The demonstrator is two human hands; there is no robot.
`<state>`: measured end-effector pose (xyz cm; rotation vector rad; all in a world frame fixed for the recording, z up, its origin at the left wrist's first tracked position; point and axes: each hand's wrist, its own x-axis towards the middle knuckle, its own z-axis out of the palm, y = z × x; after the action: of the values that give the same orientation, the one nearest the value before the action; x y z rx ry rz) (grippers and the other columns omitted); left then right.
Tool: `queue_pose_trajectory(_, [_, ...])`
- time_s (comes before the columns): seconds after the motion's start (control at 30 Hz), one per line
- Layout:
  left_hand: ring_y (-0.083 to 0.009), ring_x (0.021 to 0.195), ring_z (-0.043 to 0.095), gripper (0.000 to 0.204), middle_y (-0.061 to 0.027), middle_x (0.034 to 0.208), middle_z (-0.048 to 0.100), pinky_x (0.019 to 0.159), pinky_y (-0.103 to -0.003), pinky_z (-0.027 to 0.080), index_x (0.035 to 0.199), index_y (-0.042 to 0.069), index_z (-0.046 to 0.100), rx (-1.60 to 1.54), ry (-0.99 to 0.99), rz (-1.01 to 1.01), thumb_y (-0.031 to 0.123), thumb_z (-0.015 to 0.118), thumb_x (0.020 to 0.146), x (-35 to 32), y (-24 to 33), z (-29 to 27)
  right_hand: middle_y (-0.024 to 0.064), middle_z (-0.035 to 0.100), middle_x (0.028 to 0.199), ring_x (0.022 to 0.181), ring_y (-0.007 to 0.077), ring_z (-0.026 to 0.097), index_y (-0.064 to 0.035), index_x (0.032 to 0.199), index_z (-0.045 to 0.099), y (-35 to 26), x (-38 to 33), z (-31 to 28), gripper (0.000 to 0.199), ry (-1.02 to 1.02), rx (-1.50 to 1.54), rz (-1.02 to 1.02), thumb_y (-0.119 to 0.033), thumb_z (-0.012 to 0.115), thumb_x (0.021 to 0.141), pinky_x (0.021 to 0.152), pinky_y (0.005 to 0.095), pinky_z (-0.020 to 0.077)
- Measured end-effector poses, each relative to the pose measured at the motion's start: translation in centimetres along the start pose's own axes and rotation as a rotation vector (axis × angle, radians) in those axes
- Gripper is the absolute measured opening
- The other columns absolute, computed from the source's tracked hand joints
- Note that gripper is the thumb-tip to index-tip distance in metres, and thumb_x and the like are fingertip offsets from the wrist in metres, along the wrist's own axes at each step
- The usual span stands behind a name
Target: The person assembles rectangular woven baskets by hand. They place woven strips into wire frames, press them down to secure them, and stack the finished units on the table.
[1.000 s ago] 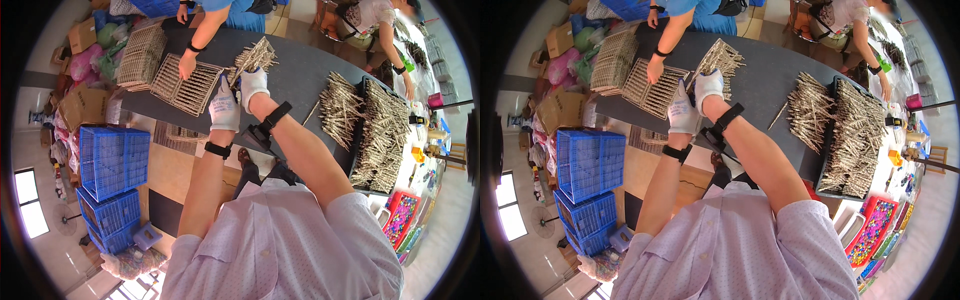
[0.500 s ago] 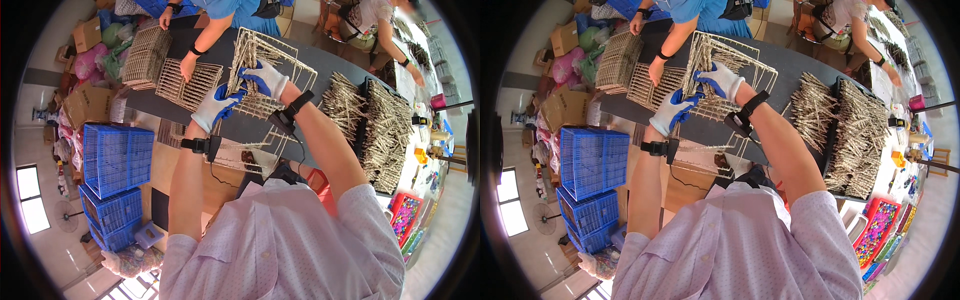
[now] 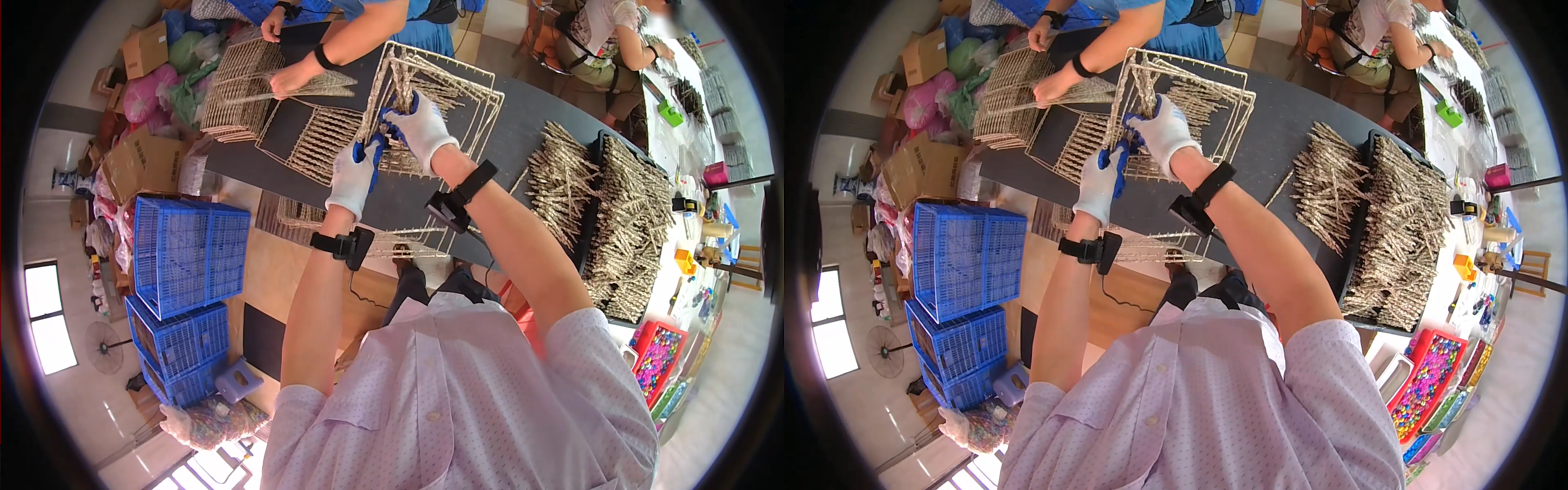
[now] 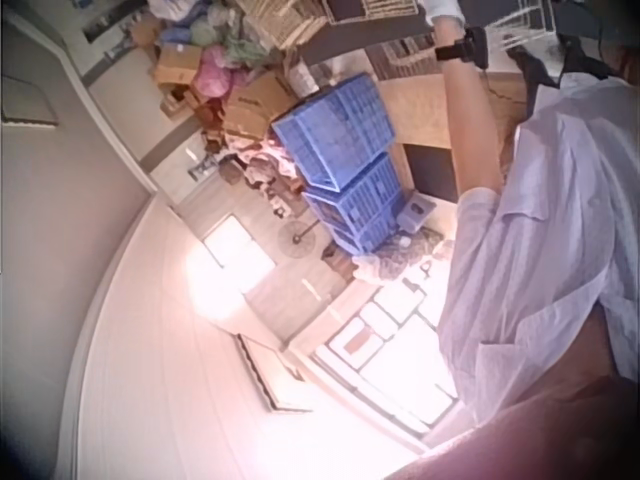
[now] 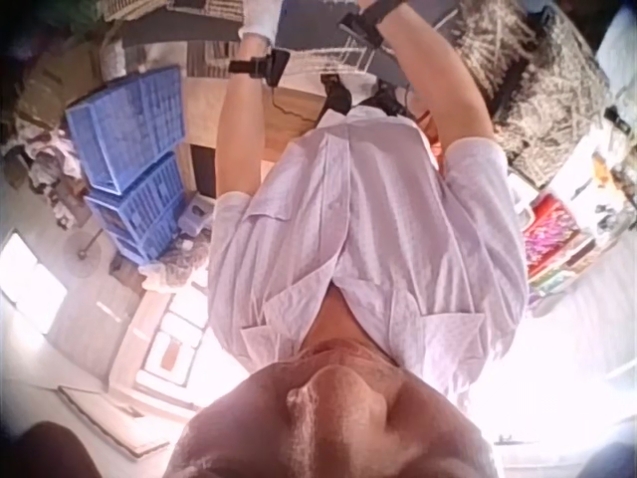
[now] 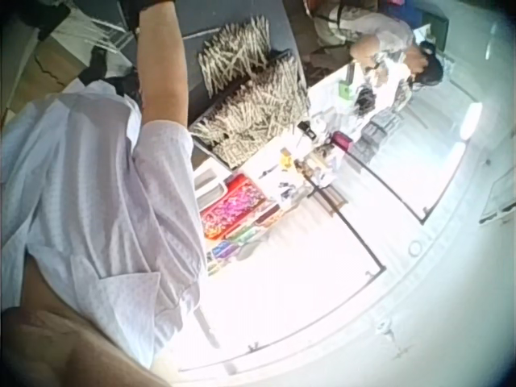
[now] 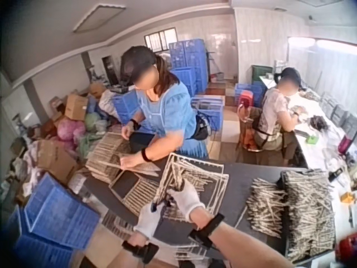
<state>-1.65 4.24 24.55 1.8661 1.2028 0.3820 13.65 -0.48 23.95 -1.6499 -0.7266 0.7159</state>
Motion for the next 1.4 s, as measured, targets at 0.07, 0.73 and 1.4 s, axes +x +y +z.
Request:
queue_pose_trajectory(0.07, [-0.0372,0.069,0.061,0.028,-0.0195,0.074,0.064,0.068,-0.043,0.048,0.093,0.0,0.066,0.197,0.187,0.216,0.027,0.062,0.087,0.1,-1.2,0.3,0.0138,0.067,0.103,0.09,0.024,0.064,0.001,0.116,0.056,0.9,0.4,0.4,0.04,-0.075,0.186,0.014,-0.015,0.07,0.082,0.082,0.0339,0.0487])
queue_pose_trajectory(0.73, [-0.0142,0.06,0.055,0.024,-0.0126,0.073,0.065,0.06,-0.03,0.047,0.107,0.0,0.065,0.019,-0.079,0.286,0.014,0.064,0.087,-0.5,-2.6,-1.7,0.0069,0.065,0.098,0.078,0.0161,0.063,-0.0036,0.113,0.058,2.1,-0.7,-0.7,0.025,-0.415,0.856,0.34,-0.007,0.063,0.088,0.066,0.032,0.0543])
queue_pose_trajectory(1.4, [-0.0197,0.055,0.058,0.019,-0.01,0.069,0.065,0.055,-0.033,0.046,0.1,0.001,0.066,0.217,0.017,0.413,0.015,0.065,0.087,-1.1,-1.1,0.0,0.0122,0.065,0.093,0.08,0.0199,0.06,0.0015,0.11,0.058,0.7,0.1,-1.4,0.024,-0.266,0.402,0.137,-0.011,0.059,0.089,0.073,0.034,0.0492])
